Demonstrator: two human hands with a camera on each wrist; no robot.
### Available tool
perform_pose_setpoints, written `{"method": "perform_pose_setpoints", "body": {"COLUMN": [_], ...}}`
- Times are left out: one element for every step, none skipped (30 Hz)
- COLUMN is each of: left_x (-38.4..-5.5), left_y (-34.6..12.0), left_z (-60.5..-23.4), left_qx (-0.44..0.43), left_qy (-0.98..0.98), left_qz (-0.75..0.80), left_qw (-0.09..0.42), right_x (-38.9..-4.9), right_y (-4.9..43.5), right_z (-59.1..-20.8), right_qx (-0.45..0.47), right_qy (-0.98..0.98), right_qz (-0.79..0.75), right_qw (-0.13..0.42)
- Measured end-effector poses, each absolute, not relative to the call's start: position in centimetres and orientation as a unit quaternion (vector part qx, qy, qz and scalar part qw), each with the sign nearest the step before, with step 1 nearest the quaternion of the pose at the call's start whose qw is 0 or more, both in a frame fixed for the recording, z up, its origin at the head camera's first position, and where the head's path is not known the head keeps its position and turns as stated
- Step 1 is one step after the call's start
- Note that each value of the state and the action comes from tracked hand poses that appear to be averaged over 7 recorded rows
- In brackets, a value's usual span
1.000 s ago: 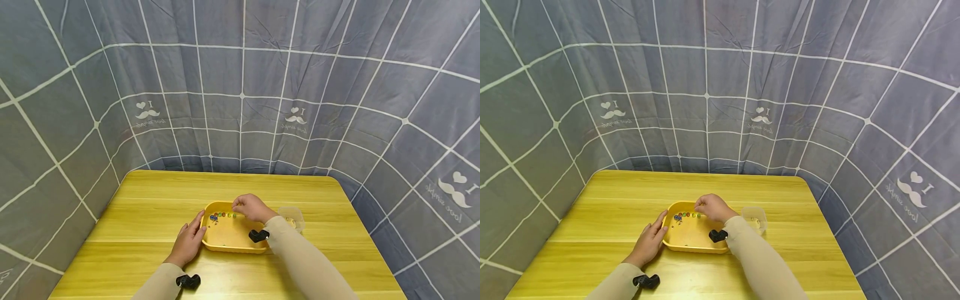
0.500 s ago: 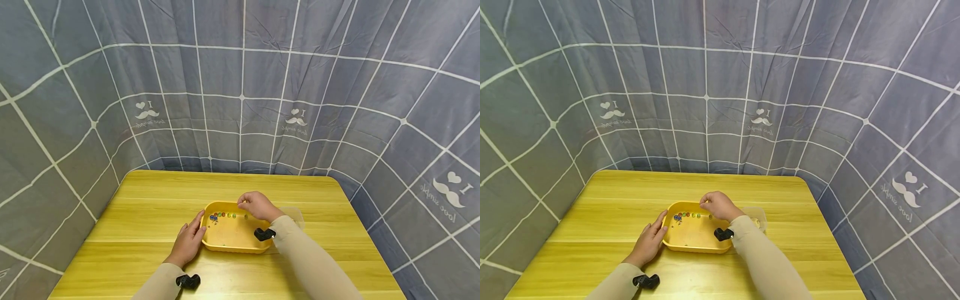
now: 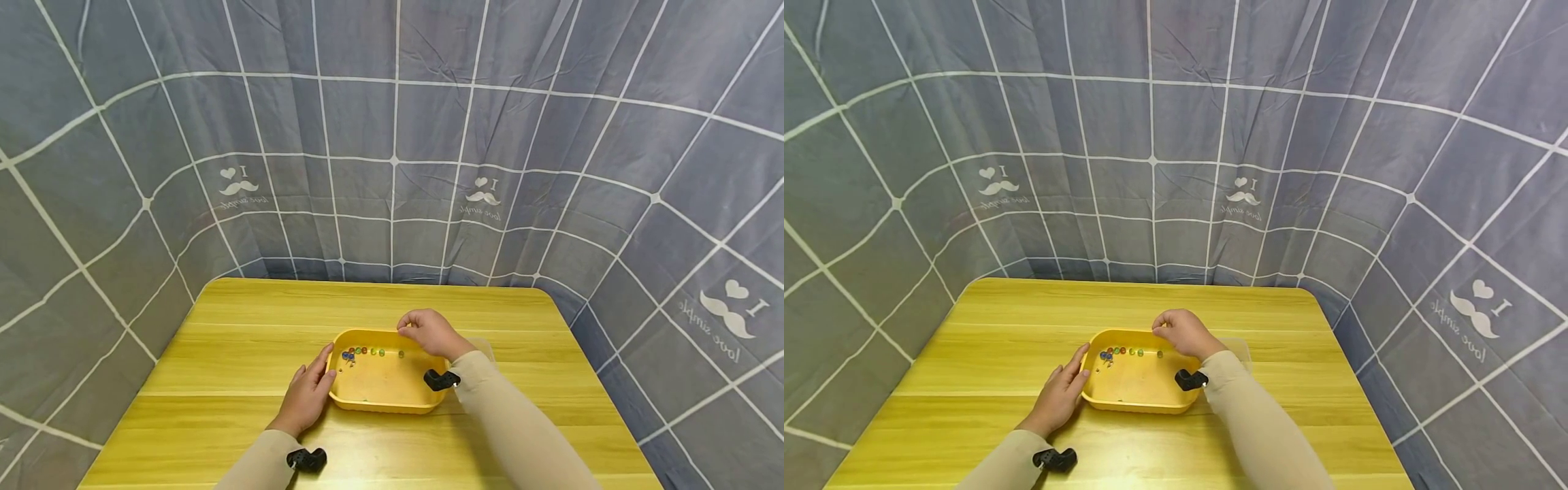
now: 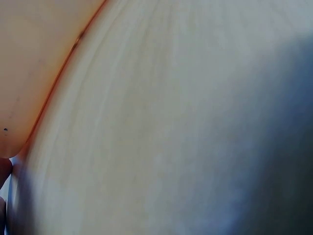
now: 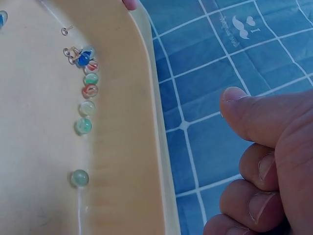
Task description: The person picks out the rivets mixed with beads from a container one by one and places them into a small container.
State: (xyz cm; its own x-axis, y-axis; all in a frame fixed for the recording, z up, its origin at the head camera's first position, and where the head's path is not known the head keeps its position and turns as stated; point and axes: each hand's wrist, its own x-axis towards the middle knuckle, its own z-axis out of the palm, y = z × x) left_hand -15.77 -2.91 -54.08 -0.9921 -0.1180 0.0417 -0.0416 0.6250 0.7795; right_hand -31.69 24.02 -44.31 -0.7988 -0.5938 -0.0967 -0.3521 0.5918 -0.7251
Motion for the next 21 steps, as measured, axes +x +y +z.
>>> {"method": "perform_pose_setpoints", "body": {"left_x": [-15.8, -15.8, -15.8, -15.8, -15.8, -15.8, -15.8, -15.8, -15.8, -15.7, -15.7, -15.7, -15.7, -15.7, -15.7, -15.7, -15.7, -15.6, -15.6, -15.6, -15.6], "left_y": [-2.9, -2.9, -2.9, -2.9, -2.9, -2.9, -2.9, -2.9, -2.9, -2.9, -2.9, -2.9, -2.9, -2.9, -2.9, -2.9, -2.9, -2.9, -2.9, -2.9, -2.8], "left_z": [-54.1, -54.0, -54.0, -54.0, -54.0, -54.0, -54.0, -54.0, -54.0, -54.0, -54.1, -54.1, -54.1, -54.1, -54.1, -54.2, -54.2, -54.2, -54.2, -54.2, -54.2], "left_qx": [0.044, 0.045, 0.045, 0.045, 0.045, 0.045, 0.045, 0.045, 0.045, 0.045, 0.046, 0.046, 0.046, 0.046, 0.046, 0.045, 0.043, 0.041, 0.041, 0.04, 0.038], "left_qy": [-0.9, -0.9, -0.9, -0.9, -0.9, -0.901, -0.901, -0.901, -0.901, -0.901, -0.901, -0.901, -0.901, -0.902, -0.902, -0.903, -0.903, -0.903, -0.903, -0.903, -0.904], "left_qz": [-0.431, -0.431, -0.431, -0.431, -0.431, -0.43, -0.43, -0.43, -0.43, -0.43, -0.429, -0.429, -0.428, -0.427, -0.426, -0.424, -0.423, -0.423, -0.423, -0.423, -0.422], "left_qw": [0.044, 0.044, 0.044, 0.044, 0.044, 0.044, 0.044, 0.044, 0.044, 0.043, 0.043, 0.044, 0.045, 0.045, 0.047, 0.049, 0.052, 0.056, 0.058, 0.06, 0.063], "right_x": [-31.7, -31.7, -31.7, -31.7, -31.7, -31.7, -31.7, -31.8, -31.8, -31.9, -31.9, -31.9, -32.0, -32.0, -32.1, -32.1, -32.2, -32.2, -32.2, -32.2, -32.2], "right_y": [24.1, 24.2, 24.3, 24.5, 24.6, 24.8, 24.9, 25.1, 25.3, 25.5, 25.7, 25.9, 26.2, 26.4, 26.5, 26.7, 26.9, 27.0, 27.1, 27.2, 27.3], "right_z": [-44.3, -44.2, -44.2, -44.2, -44.1, -44.1, -44.1, -44.1, -44.1, -44.0, -44.0, -44.0, -44.1, -44.1, -44.1, -44.1, -44.1, -44.1, -44.2, -44.2, -44.2], "right_qx": [-0.269, -0.268, -0.267, -0.264, -0.262, -0.26, -0.258, -0.254, -0.251, -0.247, -0.244, -0.241, -0.238, -0.235, -0.234, -0.232, -0.23, -0.229, -0.226, -0.224, -0.221], "right_qy": [0.877, 0.877, 0.878, 0.879, 0.88, 0.882, 0.883, 0.883, 0.884, 0.885, 0.885, 0.886, 0.886, 0.887, 0.887, 0.888, 0.888, 0.889, 0.89, 0.891, 0.892], "right_qz": [-0.362, -0.362, -0.362, -0.36, -0.36, -0.359, -0.358, -0.359, -0.36, -0.36, -0.362, -0.363, -0.364, -0.365, -0.365, -0.365, -0.365, -0.365, -0.365, -0.365, -0.365], "right_qw": [0.166, 0.166, 0.166, 0.165, 0.164, 0.163, 0.162, 0.162, 0.162, 0.161, 0.161, 0.161, 0.16, 0.159, 0.157, 0.156, 0.155, 0.154, 0.153, 0.153, 0.153]}}
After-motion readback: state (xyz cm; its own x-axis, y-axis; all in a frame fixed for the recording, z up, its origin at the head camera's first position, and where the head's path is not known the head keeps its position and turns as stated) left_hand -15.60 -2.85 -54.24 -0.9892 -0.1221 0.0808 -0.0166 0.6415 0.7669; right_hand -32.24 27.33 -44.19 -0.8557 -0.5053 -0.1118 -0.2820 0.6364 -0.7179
